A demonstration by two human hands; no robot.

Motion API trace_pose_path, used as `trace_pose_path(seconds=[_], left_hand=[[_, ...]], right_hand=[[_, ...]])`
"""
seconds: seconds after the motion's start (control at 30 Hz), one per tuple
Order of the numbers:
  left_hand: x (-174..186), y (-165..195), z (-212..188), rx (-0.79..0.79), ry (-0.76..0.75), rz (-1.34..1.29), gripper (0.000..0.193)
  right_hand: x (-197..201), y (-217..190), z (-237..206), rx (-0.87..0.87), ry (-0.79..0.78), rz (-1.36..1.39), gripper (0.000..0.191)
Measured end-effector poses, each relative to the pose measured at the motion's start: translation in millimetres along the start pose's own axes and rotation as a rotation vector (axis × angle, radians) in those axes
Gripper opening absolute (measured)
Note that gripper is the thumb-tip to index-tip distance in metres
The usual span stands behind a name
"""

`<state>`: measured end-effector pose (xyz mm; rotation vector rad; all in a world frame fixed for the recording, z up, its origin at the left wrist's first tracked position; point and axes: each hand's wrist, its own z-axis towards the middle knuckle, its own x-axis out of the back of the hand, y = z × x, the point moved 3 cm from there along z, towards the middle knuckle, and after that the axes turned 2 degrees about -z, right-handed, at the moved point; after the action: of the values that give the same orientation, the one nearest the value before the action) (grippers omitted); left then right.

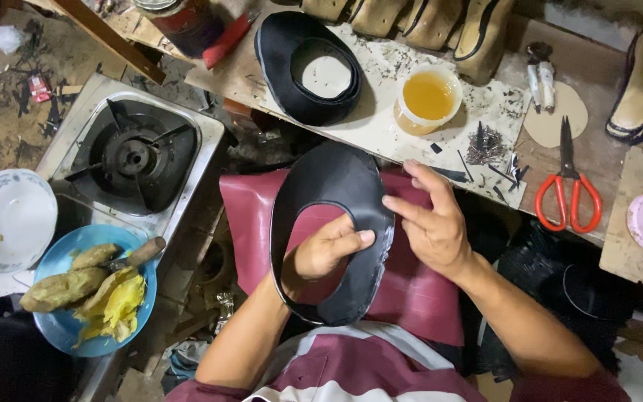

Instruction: The person repeatedly picks up a black shoe upper and a separate black insole, aligns them, and presses the edges together by hand. They rotate the shoe to check alignment and continue pressing along the perimeter. The process is repeated multiple times without a visible final assembly state.

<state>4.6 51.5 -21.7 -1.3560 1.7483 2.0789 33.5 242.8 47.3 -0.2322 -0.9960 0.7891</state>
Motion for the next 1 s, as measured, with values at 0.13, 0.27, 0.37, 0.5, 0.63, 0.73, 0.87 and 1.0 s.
trace_pose_path(seconds=[0.13, 0.27, 0.37, 0.5, 0.63, 0.73, 0.87, 1.0], left_hand=[[3.4, 10.1, 4.7, -0.062, 0.196, 0.040, 0.031], [13.8, 17.0, 18.3, -0.326, 0.535, 0.099, 0.028], [13.9, 8.1, 21.4, -0.415, 0.756, 0.189, 0.019], [-2.4, -13.9, 26.0, -0.467, 0.783, 0.349, 0.018], [-20.0, -44.2, 41.4, -0.338, 0.775, 0.361, 0.021], [-31.8, -57.5, 61.9, -0.174, 0.535, 0.451, 0.022], [-51.2, -62.8, 76.8, 0.056, -0.035, 0.921, 0.032], [-58.3, -77.8, 80.6, 0.549, -0.072, 1.195, 0.037]], right_hand=[[-0.7, 6.7, -14.6, -0.185, 0.055, 0.166, 0.042], [-10.1, -11.5, -49.0, -0.314, -0.034, 0.273, 0.070], [-27.1, -37.0, -80.9, -0.427, -0.083, 0.425, 0.105], [-43.5, -48.9, -106.4, -0.497, 0.078, 0.644, 0.124], [-27.8, -41.0, -130.9, -0.709, 0.234, 0.562, 0.118], [-5.7, -32.8, -155.4, -0.886, 0.330, 0.767, 0.110], [45.4, -21.3, -202.6, -0.835, 0.563, 0.817, 0.099], [113.3, -20.5, -266.6, -0.945, 0.720, 0.490, 0.095]])
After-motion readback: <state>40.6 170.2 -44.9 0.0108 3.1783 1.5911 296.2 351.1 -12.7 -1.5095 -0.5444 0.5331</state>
